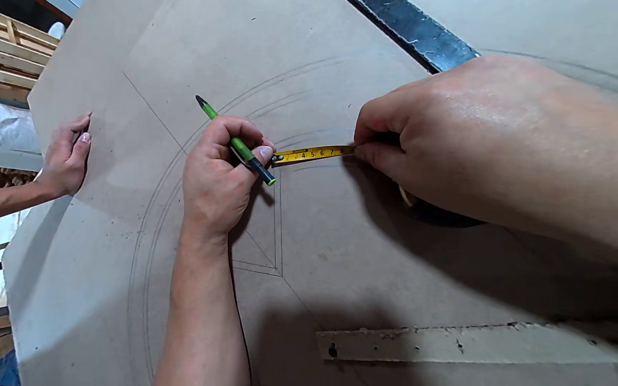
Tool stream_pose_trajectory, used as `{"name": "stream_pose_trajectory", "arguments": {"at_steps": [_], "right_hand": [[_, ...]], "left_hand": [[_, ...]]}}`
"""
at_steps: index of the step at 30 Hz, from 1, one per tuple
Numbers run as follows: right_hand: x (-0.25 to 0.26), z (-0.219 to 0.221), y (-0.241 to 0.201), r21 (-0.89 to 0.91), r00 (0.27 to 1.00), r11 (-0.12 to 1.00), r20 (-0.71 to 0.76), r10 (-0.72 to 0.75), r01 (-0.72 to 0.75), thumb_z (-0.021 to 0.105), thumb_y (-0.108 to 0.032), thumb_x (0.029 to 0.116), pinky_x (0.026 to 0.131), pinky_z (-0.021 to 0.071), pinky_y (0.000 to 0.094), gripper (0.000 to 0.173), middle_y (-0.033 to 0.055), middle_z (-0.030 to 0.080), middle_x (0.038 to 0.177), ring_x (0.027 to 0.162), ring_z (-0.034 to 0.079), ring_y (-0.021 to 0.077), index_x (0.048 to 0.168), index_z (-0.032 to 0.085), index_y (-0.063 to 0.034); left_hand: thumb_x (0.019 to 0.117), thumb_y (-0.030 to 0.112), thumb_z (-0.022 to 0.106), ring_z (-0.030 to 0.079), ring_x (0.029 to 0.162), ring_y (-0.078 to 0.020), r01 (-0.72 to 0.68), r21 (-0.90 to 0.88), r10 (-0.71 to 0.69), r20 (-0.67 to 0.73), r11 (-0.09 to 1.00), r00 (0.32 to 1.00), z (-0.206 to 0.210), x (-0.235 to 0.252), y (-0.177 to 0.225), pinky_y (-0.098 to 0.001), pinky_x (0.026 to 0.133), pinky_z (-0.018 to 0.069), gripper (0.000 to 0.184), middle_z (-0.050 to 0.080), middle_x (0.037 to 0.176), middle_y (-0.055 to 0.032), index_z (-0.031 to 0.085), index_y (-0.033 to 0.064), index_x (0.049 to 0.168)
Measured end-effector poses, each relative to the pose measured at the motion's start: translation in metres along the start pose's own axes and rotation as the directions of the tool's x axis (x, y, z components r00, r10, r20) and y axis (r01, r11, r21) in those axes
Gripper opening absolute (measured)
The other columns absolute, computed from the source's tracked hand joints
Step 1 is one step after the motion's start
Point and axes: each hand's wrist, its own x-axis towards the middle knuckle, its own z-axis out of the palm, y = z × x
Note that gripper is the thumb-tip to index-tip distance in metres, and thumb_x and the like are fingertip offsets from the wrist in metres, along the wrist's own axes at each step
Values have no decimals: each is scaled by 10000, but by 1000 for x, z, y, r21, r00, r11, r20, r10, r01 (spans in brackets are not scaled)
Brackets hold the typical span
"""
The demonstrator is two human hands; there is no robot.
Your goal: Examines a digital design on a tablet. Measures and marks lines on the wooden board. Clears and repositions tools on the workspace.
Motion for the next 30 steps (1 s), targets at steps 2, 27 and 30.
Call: {"name": "stream_pose_trajectory", "arguments": {"at_steps": [2, 27, 30], "right_hand": [[0, 0, 0, 5, 1000, 1000, -7, 4, -4, 633, -269, 977, 472, 405, 424, 165, -46, 558, 595, 559, 584, 178, 825, 699, -268], [-1, 1, 0, 7, 1000, 1000, 1, 14, -14, 634, -290, 967, 480, 411, 403, 156, -72, 562, 618, 579, 586, 144, 818, 681, -281], [0, -1, -1, 4, 1000, 1000, 22, 18, -18, 638, -295, 974, 482, 416, 400, 162, -73, 567, 630, 583, 584, 142, 817, 676, -281]], "left_hand": [[881, -72, 728, 721, 883, -203, -5, 5, 5, 0, 1000, 1000, 0, 0, 0, -327, 765, 630, 250, 730, 971, -102, 623, 27, 1085], [906, 82, 736, 554, 639, -94, -12, -513, 43, 48, 858, 998, -4, -5, -1, -227, 575, 483, 184, 600, 815, -20, 575, 129, 980], [918, 92, 674, 586, 662, -99, -28, -379, 66, 86, 925, 994, -2, -7, 1, -234, 577, 511, 105, 647, 872, -37, 647, 70, 1018]]}}
